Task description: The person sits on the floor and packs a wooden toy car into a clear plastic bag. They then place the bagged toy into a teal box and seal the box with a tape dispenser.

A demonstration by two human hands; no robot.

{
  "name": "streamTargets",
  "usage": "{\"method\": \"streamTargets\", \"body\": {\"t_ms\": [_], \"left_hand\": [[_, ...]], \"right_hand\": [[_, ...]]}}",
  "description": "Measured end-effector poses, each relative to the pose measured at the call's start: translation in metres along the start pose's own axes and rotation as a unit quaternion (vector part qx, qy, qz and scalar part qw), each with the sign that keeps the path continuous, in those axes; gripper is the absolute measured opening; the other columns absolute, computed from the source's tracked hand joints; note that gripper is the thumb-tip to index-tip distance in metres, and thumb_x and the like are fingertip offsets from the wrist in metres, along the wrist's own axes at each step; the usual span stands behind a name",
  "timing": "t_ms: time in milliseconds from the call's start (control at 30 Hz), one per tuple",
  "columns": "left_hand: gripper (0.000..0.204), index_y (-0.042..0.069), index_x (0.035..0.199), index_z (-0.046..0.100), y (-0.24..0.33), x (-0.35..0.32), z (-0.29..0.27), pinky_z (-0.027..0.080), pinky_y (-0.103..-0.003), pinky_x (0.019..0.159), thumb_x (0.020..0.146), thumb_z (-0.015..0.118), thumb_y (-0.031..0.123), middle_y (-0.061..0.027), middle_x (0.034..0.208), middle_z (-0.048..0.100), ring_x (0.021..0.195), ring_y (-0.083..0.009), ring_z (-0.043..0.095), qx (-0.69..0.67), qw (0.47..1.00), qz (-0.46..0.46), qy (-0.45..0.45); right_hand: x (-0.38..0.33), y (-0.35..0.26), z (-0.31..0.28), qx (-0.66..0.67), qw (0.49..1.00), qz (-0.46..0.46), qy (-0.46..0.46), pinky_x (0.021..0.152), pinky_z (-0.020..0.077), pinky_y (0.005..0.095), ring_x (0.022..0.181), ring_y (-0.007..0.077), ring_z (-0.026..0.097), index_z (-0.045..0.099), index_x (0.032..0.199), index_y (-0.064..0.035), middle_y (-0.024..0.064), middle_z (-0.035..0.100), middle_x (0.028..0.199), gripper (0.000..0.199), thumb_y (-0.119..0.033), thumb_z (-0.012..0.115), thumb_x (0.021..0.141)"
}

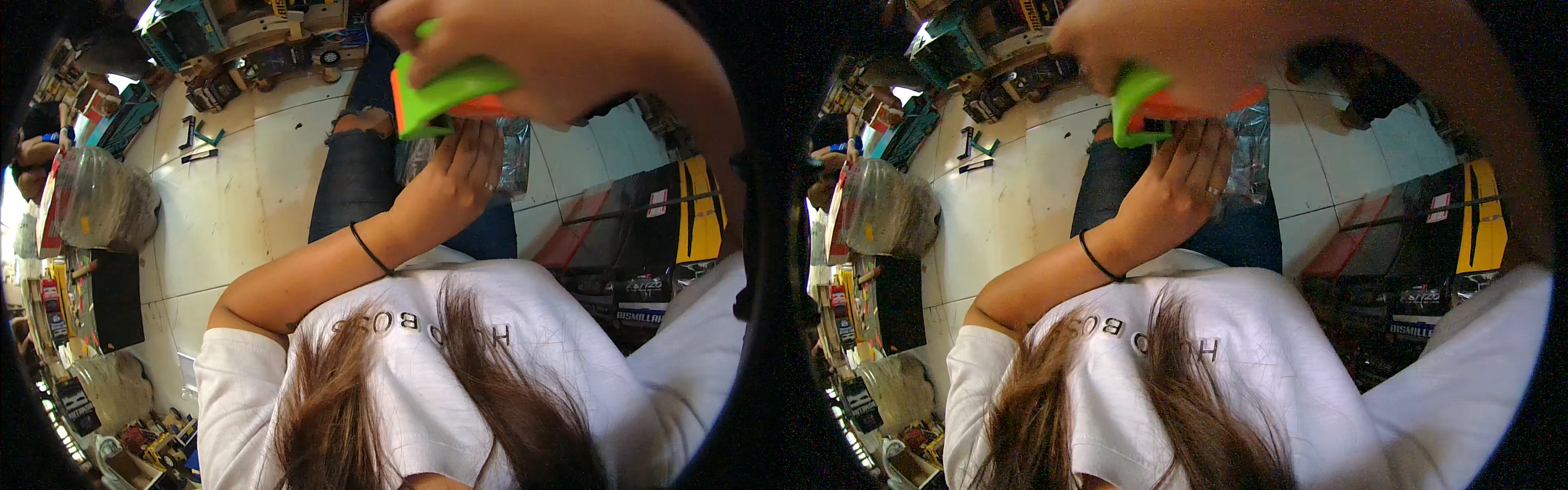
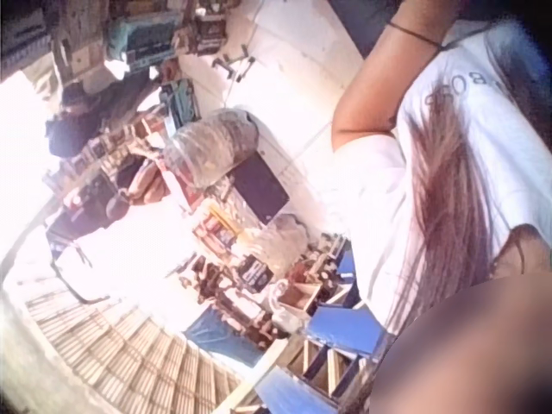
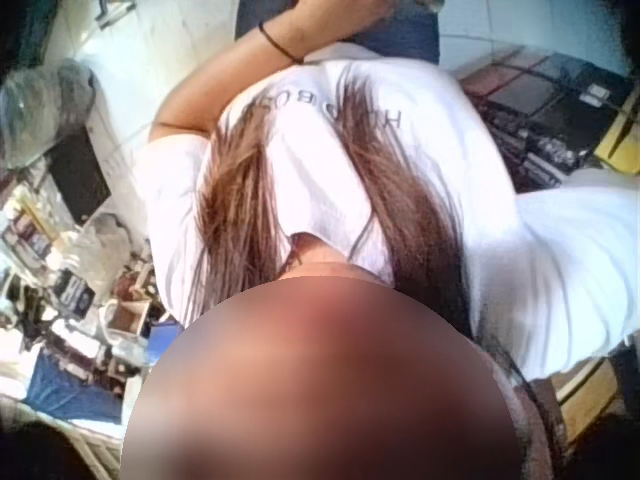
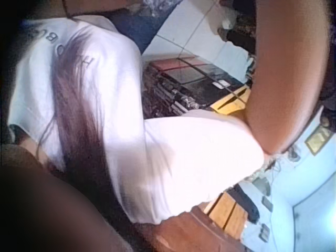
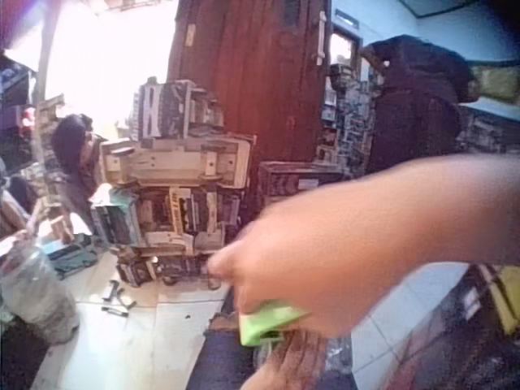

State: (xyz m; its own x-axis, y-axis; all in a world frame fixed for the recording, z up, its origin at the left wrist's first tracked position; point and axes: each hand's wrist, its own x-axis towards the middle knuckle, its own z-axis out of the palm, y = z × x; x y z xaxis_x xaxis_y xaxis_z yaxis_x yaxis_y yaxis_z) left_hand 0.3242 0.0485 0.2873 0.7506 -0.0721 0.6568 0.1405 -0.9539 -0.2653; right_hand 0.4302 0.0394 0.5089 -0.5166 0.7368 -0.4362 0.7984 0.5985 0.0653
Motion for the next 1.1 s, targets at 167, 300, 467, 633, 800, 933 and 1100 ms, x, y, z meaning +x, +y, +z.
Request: {"method": "streamTargets", "body": {"t_ms": [167, 300, 467, 633, 800, 933, 1100], "left_hand": [[0.052, -0.008, 0.121, 0.053, 0.001, -0.006, -0.001, 0.045, -0.041, 0.096, 0.077, 0.051, 0.020, -0.0235, 0.122, 0.054, 0.113, -0.0314, 0.053, -0.004, 0.999, 0.033, 0.024], [0.049, -0.007, 0.120, 0.055, -0.001, -0.011, -0.002, 0.045, -0.043, 0.096, 0.077, 0.053, 0.017, -0.0223, 0.120, 0.055, 0.111, -0.0308, 0.054, -0.035, 0.998, 0.044, 0.039], [0.043, -0.006, 0.117, 0.057, -0.006, -0.017, -0.004, 0.043, -0.046, 0.101, 0.078, 0.056, 0.014, -0.0241, 0.118, 0.057, 0.118, -0.0356, 0.052, -0.071, 0.996, 0.048, 0.030], [0.040, -0.007, 0.118, 0.055, -0.010, -0.019, -0.004, 0.040, -0.045, 0.104, 0.083, 0.053, 0.012, -0.0272, 0.129, 0.050, 0.127, -0.0390, 0.044, -0.072, 0.996, 0.043, 0.035], [0.043, -0.007, 0.122, 0.053, -0.016, -0.024, -0.005, 0.039, -0.044, 0.104, 0.084, 0.052, 0.013, -0.0252, 0.134, 0.047, 0.127, -0.0380, 0.045, -0.077, 0.995, 0.049, 0.030], [0.045, -0.006, 0.125, 0.052, -0.022, -0.026, -0.009, 0.037, -0.044, 0.106, 0.085, 0.052, 0.015, -0.0234, 0.135, 0.047, 0.129, -0.0367, 0.042, -0.078, 0.995, 0.053, 0.018], [0.044, -0.010, 0.117, 0.054, -0.021, -0.021, -0.009, 0.042, -0.046, 0.102, 0.079, 0.054, 0.011, -0.0240, 0.117, 0.057, 0.121, -0.0418, 0.049, -0.117, 0.990, 0.068, 0.037]], "right_hand": [[-0.039, -0.007, 0.036, -0.050, 0.983, 0.019, 0.174, 0.080, 0.0464, 0.0357, 0.095, 0.0263, 0.058, 0.066, 0.112, -0.0091, 0.0105, 0.058, 0.114, 0.053, 0.002, 0.067, 0.060], [-0.060, -0.007, 0.058, -0.038, 0.972, 0.040, 0.226, 0.073, 0.0456, 0.0358, 0.088, 0.0263, 0.056, 0.069, 0.108, -0.0100, 0.0104, 0.058, 0.112, 0.053, 0.000, 0.069, 0.056], [-0.089, -0.002, 0.075, -0.059, 0.968, 0.050, 0.238, 0.067, 0.0433, 0.0354, 0.084, 0.0258, 0.054, 0.069, 0.107, -0.0104, 0.0098, 0.057, 0.113, 0.052, 0.002, 0.066, 0.056], [-0.121, -0.011, 0.096, -0.070, 0.960, 0.109, 0.248, 0.077, 0.0486, 0.0369, 0.091, 0.0282, 0.059, 0.067, 0.112, -0.0152, 0.0095, 0.059, 0.112, 0.059, 0.000, 0.068, 0.055], [-0.158, -0.025, 0.137, -0.053, 0.947, 0.176, 0.263, 0.070, 0.0468, 0.0372, 0.084, 0.0291, 0.055, 0.067, 0.112, -0.0161, 0.0066, 0.057, 0.117, 0.057, 0.001, 0.066, 0.058], [-0.174, -0.033, 0.167, -0.043, 0.933, 0.208, 0.290, 0.075, 0.0469, 0.0380, 0.088, 0.0295, 0.055, 0.066, 0.114, -0.0169, 0.0059, 0.057, 0.118, 0.057, 0.000, 0.066, 0.060], [-0.148, -0.034, 0.172, -0.017, 0.934, 0.261, 0.241, 0.085, 0.0456, 0.0405, 0.095, 0.0306, 0.054, 0.064, 0.118, -0.0177, 0.0073, 0.056, 0.118, 0.055, -0.002, 0.065, 0.065]]}}
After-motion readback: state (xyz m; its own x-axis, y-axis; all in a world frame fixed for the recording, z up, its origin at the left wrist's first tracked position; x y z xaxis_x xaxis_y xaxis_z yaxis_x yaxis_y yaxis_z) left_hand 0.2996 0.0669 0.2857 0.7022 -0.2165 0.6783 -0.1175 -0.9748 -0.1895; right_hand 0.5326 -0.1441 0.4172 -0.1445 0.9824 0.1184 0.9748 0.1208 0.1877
